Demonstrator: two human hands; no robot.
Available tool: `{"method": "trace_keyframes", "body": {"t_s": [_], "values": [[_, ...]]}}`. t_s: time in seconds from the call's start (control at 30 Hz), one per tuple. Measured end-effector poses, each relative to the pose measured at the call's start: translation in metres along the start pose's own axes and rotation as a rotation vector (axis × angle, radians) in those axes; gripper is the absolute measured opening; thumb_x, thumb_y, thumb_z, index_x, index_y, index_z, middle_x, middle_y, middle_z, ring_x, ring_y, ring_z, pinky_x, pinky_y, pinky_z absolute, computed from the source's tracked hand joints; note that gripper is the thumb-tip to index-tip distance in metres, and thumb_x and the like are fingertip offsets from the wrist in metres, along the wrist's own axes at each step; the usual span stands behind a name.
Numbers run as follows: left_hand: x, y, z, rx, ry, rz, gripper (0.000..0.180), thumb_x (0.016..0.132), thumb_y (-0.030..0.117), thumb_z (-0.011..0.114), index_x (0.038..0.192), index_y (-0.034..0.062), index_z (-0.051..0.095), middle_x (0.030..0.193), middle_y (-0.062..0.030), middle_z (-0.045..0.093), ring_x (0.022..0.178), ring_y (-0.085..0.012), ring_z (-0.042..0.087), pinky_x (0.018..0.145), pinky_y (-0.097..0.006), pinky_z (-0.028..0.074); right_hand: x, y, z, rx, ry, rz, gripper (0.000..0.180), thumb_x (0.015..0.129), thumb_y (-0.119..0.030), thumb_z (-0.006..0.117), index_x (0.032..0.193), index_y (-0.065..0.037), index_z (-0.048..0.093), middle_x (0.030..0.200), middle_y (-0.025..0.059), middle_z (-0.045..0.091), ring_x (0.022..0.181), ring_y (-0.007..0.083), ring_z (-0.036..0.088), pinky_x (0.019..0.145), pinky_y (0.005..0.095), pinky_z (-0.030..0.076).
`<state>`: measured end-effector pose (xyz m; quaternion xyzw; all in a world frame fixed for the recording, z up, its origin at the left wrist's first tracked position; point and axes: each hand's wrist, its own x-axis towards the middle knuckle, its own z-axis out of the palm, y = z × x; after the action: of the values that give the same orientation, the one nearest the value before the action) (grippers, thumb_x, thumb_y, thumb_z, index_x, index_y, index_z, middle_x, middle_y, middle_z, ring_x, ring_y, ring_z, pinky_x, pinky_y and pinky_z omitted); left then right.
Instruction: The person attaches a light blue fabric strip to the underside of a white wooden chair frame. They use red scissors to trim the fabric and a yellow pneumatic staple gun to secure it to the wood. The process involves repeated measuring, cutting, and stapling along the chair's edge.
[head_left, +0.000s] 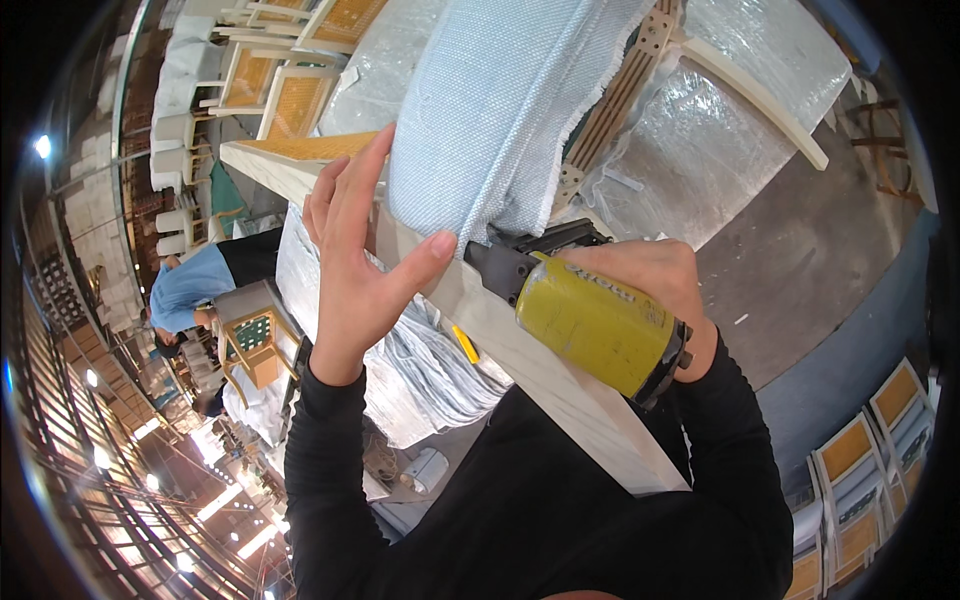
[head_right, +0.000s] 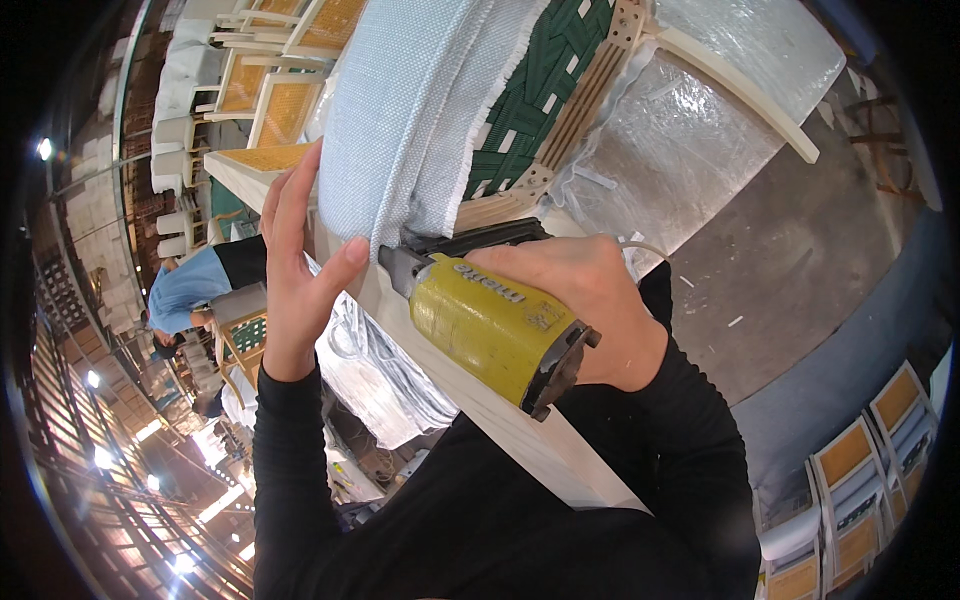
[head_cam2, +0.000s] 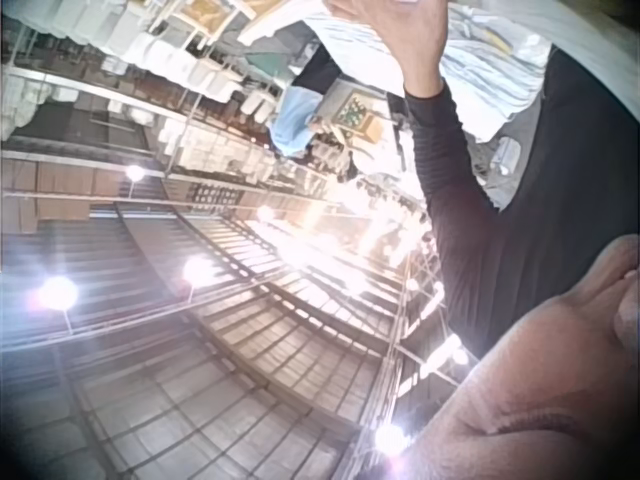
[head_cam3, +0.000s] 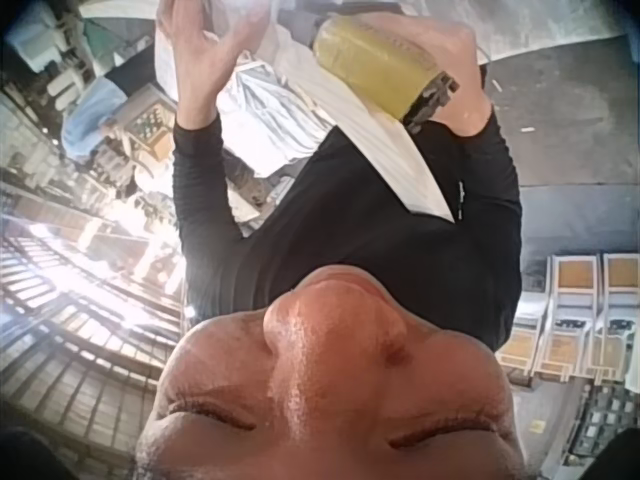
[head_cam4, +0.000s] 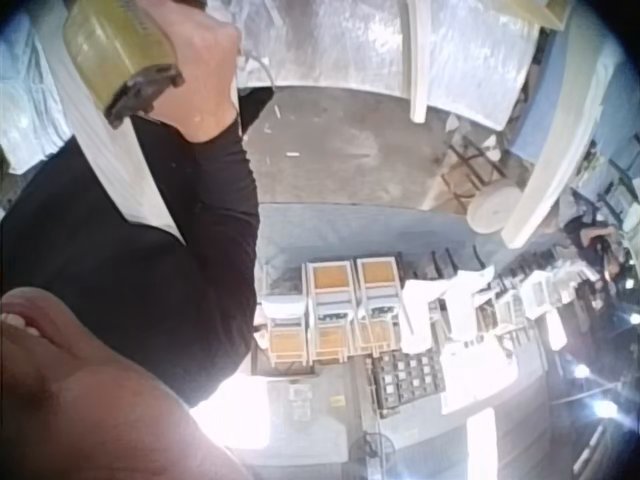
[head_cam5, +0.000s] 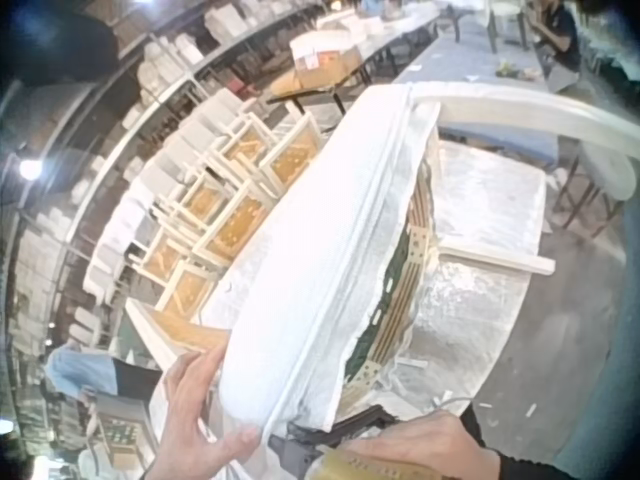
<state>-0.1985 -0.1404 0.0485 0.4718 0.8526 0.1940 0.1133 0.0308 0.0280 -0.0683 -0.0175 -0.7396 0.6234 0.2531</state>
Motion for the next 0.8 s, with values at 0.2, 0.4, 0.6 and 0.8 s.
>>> {"method": "trace_keyframes", "body": {"t_s": [0.2, 0.4, 0.6, 0.8], "values": [[-0.0007, 0.0002, 0.0011, -0.004, 0.008, -0.008, 0.093, 0.079, 0.045, 0.084, 0.159, 0.0115, 0.052, 0.154, -0.0116, 0.056, 0.148, -0.0386, 0.032, 0.125, -0.052, 0.020, -0.0011, -0.0040, 0.0012, 0.008, 0.002, 0.040, 0.062, 0.076, -0.037, 0.089, 0.126, -0.002, 0.074, 0.110, 0.0192, 0.080, 0.094, 0.0343, 0.080, 0.083, 0.0366, 0.062], [-0.0003, 0.0012, 0.0022, -0.031, 0.012, -0.027, 0.094, 0.077, 0.047, 0.084, 0.159, 0.0111, 0.051, 0.153, -0.0130, 0.055, 0.149, -0.0389, 0.031, 0.125, -0.053, 0.020, -0.0013, -0.0105, -0.0018, 0.018, -0.004, 0.072, 0.063, 0.075, -0.036, 0.089, 0.125, -0.001, 0.074, 0.110, 0.0197, 0.079, 0.094, 0.0350, 0.080, 0.083, 0.0367, 0.062], [-0.0003, -0.0020, 0.0031, -0.034, 0.014, -0.012, 0.094, 0.078, 0.046, 0.083, 0.158, 0.0106, 0.052, 0.153, -0.0133, 0.055, 0.149, -0.0388, 0.031, 0.125, -0.053, 0.020, -0.0033, -0.0084, -0.0007, 0.051, 0.011, 0.063, 0.064, 0.075, -0.035, 0.089, 0.126, -0.001, 0.073, 0.109, 0.0192, 0.079, 0.093, 0.0352, 0.079, 0.083, 0.0371, 0.062], [-0.0012, -0.0033, 0.0048, -0.059, 0.029, -0.008, 0.093, 0.078, 0.046, 0.083, 0.158, 0.0093, 0.052, 0.152, -0.0133, 0.056, 0.146, -0.0381, 0.033, 0.124, -0.052, 0.023, 0.0012, -0.0104, -0.0006, 0.051, -0.016, 0.085, 0.066, 0.074, -0.038, 0.089, 0.126, -0.001, 0.073, 0.110, 0.0196, 0.079, 0.095, 0.0354, 0.079, 0.084, 0.0371, 0.061]]}}
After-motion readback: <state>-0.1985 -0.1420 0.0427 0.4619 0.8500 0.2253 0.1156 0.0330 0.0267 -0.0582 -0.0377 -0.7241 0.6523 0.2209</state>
